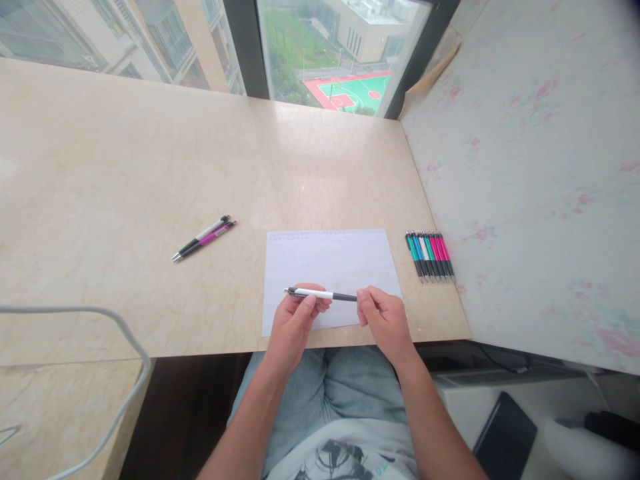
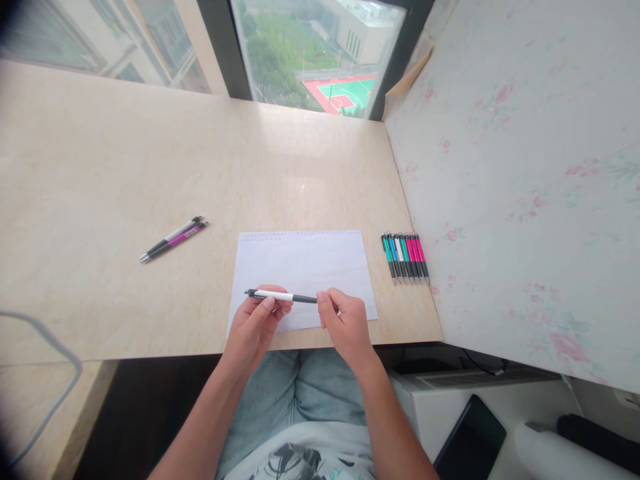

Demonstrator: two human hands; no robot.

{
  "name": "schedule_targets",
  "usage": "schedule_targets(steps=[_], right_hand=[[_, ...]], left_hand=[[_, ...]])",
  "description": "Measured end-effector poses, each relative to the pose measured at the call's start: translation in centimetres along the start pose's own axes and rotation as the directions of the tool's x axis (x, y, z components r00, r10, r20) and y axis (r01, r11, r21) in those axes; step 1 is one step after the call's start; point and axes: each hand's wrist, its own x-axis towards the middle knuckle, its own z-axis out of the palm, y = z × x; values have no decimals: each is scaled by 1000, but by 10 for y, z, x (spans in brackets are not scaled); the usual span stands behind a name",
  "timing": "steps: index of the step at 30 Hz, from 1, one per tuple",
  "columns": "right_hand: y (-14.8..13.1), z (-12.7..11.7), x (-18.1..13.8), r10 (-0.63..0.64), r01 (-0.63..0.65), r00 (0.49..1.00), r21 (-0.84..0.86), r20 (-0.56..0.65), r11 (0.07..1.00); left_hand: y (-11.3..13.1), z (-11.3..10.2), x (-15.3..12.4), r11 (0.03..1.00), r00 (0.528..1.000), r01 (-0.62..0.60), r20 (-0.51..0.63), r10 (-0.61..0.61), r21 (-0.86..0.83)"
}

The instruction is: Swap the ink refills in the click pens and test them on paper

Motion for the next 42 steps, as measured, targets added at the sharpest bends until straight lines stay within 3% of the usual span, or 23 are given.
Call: schedule_targets(steps=[11,17,31,42], right_hand=[[4,3,3,-37,37,999,42,7,998],[2,5,1,-61,60,998,25,26,998],[-1,6,0,-107,107,994,-33,5,994],[9,15,0,-10,12,1000,195,-14,981]], left_hand=[[1,1,1,998,1000,18,-16,-19,-57],[-4,-1,4,998,991,49,-122,-52,-32],[-1,-4,4,998,998,7,-55,-4,55],[-1,-2,3,999,997,-22,-71,25,46]])
